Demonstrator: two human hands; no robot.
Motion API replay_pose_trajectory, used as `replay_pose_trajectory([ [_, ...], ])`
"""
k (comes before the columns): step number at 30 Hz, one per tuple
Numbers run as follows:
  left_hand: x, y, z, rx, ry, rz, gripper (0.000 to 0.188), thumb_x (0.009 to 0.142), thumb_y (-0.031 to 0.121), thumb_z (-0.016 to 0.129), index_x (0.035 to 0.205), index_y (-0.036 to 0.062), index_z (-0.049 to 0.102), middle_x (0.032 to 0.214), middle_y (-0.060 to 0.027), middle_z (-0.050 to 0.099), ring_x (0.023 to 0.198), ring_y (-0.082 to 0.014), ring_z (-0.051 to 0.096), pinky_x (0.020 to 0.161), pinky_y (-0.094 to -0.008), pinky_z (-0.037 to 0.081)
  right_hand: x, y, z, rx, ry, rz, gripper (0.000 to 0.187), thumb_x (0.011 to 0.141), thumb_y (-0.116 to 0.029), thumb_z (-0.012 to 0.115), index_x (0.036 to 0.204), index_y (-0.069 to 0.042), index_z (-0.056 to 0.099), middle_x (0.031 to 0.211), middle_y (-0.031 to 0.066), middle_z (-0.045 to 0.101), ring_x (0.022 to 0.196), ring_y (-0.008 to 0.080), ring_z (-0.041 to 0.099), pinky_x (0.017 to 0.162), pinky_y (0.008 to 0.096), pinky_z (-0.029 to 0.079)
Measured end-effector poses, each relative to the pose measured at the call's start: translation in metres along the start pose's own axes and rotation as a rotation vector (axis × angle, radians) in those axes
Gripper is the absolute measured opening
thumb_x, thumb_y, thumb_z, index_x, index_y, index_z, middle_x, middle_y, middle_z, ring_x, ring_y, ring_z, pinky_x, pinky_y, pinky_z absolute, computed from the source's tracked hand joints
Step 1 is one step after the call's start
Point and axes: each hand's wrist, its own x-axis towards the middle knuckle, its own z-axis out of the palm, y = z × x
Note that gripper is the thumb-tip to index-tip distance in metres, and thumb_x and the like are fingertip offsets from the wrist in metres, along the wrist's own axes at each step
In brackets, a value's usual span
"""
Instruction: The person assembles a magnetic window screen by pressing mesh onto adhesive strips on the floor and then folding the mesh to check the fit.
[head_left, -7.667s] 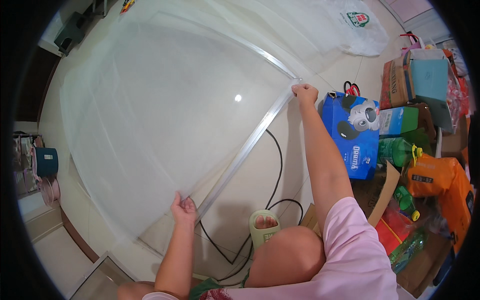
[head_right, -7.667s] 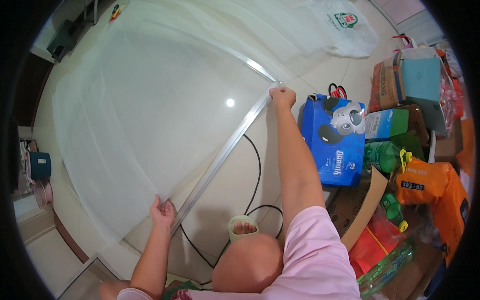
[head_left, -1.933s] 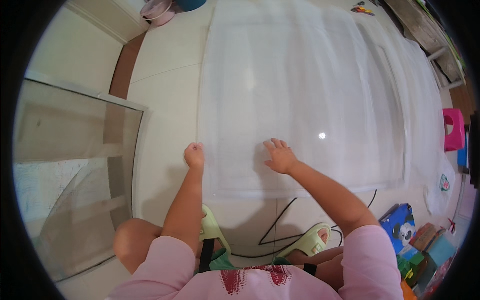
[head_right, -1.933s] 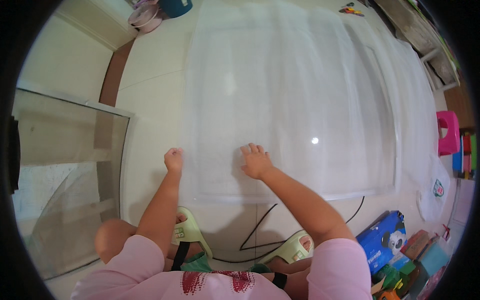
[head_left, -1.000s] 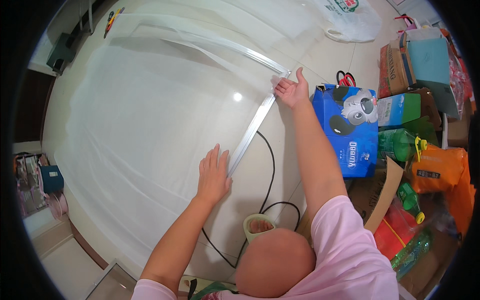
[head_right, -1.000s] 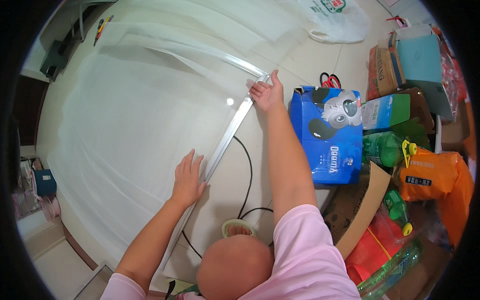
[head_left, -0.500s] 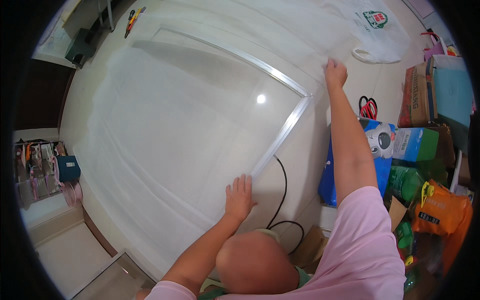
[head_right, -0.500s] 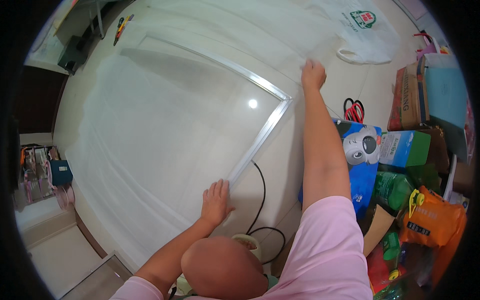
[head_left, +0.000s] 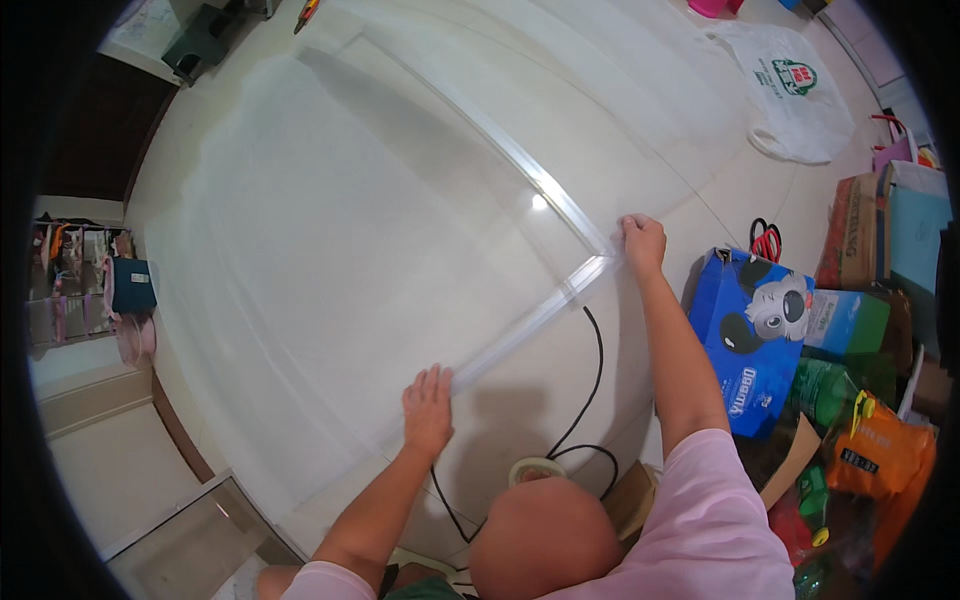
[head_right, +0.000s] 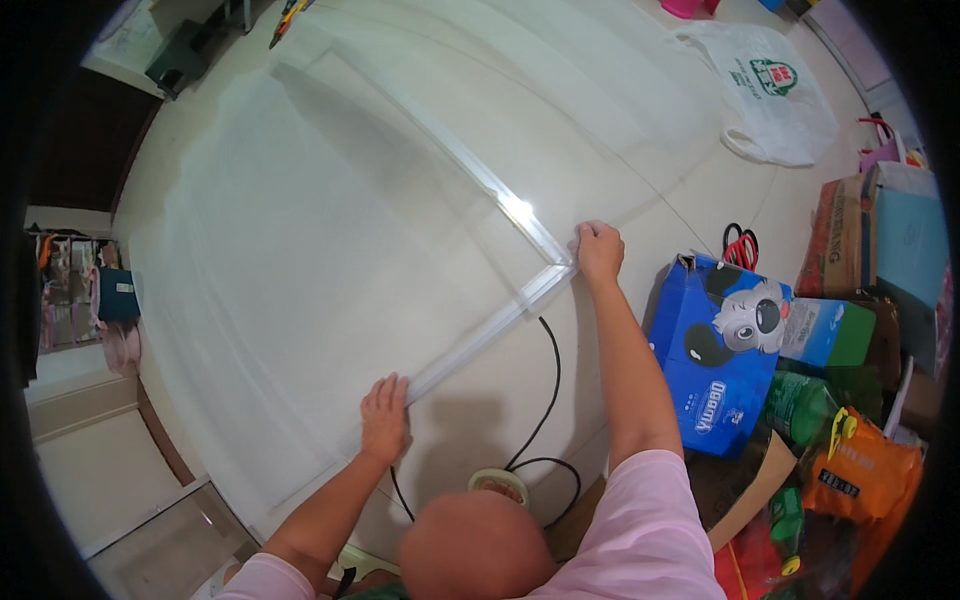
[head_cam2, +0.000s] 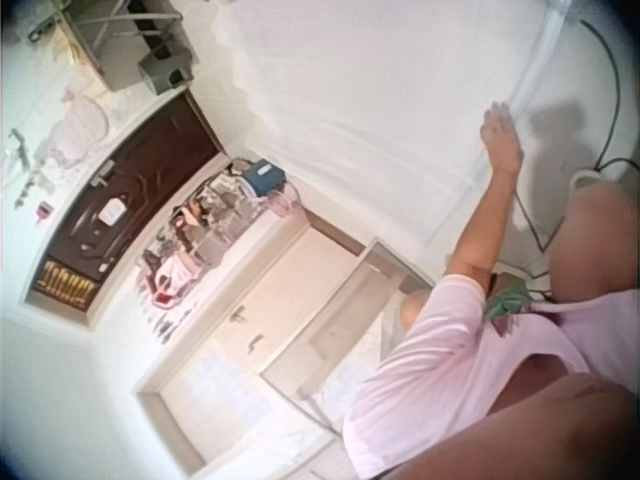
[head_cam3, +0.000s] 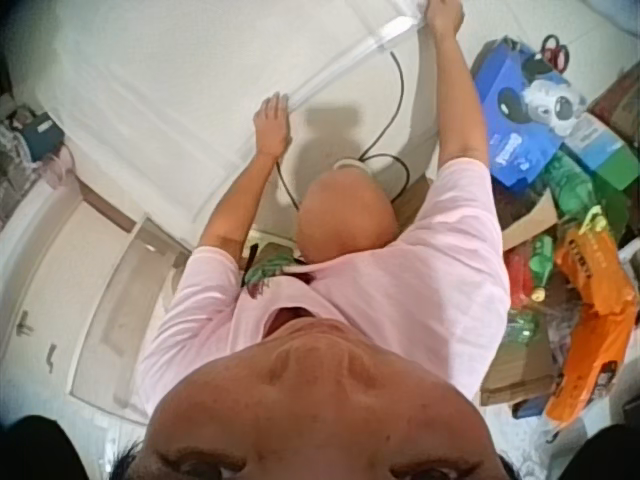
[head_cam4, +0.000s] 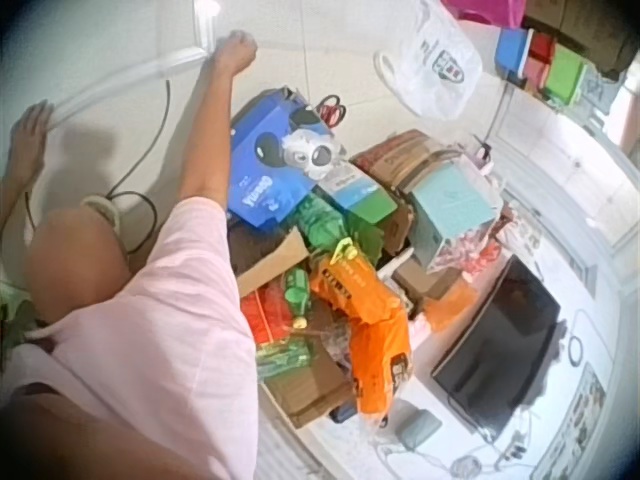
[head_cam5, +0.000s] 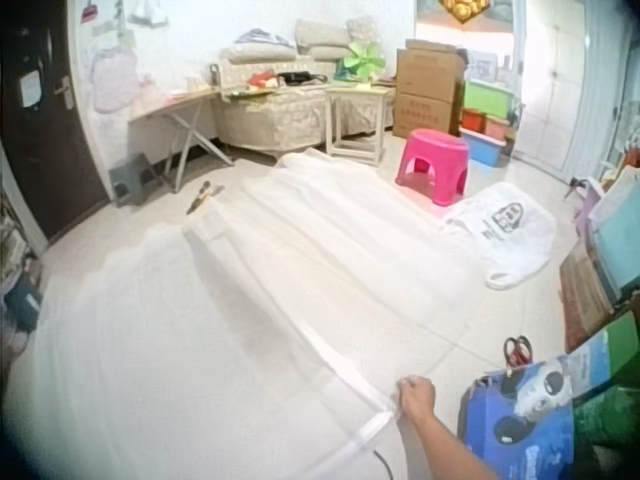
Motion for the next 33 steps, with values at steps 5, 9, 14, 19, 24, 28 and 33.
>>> replay_pose_trajectory([
  [5,-0.012,-0.014,0.007,0.07,0.059,0.093,0.059,0.074,0.002,0.054,0.129,0.0088,0.033,0.133,-0.0103,0.032,0.121,-0.0297,0.032,0.095,-0.0454,0.028,0.03,0.015,-0.02,0.286,0.086,0.331,0.019,0.078,-0.018,0.053,0.076,-0.003,0.065,0.063,0.0098,0.063,0.06,0.0212,0.061,0.063,0.0328,0.048],
  [9,-0.016,-0.004,0.011,0.058,0.093,0.062,0.055,0.075,0.004,0.053,0.127,0.0075,0.036,0.131,-0.0107,0.035,0.119,-0.0304,0.033,0.095,-0.0446,0.028,0.027,0.024,-0.023,0.208,0.025,0.293,0.018,0.079,-0.017,0.055,0.079,-0.001,0.063,0.066,0.0108,0.062,0.064,0.0209,0.061,0.066,0.0336,0.047],
  [14,-0.014,-0.006,0.007,-0.01,0.08,0.068,0.051,0.078,0.009,0.054,0.126,0.0055,0.038,0.13,-0.0125,0.035,0.12,-0.0312,0.032,0.096,-0.0442,0.026,-0.008,0.01,-0.035,-0.028,0.551,0.227,0.017,0.076,-0.016,0.06,0.086,-0.001,0.059,0.081,0.0126,0.061,0.076,0.0229,0.058,0.07,0.0353,0.046],
  [19,-0.019,-0.005,0.001,-0.089,0.093,0.034,0.049,0.08,0.014,0.055,0.125,0.0049,0.038,0.129,-0.0134,0.036,0.119,-0.0314,0.032,0.096,-0.0439,0.025,-0.105,-0.091,-0.012,0.269,0.009,-0.159,0.031,0.077,-0.031,0.061,0.073,0.0,0.058,0.067,0.0094,0.059,0.064,0.0234,0.056,0.065,0.0325,0.045],
  [24,-0.011,-0.005,0.01,-0.104,0.123,0.048,0.047,0.078,0.016,0.058,0.121,0.0049,0.042,0.126,-0.0121,0.04,0.117,-0.0301,0.035,0.094,-0.042,0.03,-0.116,-0.105,0.02,-0.254,-0.914,0.197,0.06,0.083,-0.055,0.042,0.074,0.002,0.06,0.072,0.0118,0.061,0.067,0.0168,0.059,0.063,0.0302,0.047],
  [28,-0.013,-0.012,0.006,-0.147,0.077,0.021,0.047,0.08,0.017,0.057,0.123,0.006,0.041,0.128,-0.0114,0.038,0.118,-0.0291,0.033,0.096,-0.0428,0.027,-0.142,-0.112,0.029,0.448,-1.27,0.468,0.065,0.084,-0.056,0.042,0.107,0.003,0.05,0.091,0.0133,0.061,0.078,0.0202,0.06,0.072,0.0324,0.049],
  [33,-0.021,-0.015,0.003,-0.209,0.147,0.07,0.048,0.076,0.021,0.06,0.119,0.0047,0.045,0.126,-0.0126,0.041,0.116,-0.0303,0.036,0.094,-0.042,0.03,-0.173,-0.14,0.023,0.438,-1.085,0.15,0.063,0.083,-0.049,0.051,0.123,-0.003,0.039,0.124,0.0174,0.043,0.109,0.0272,0.046,0.091,0.0368,0.038],
])
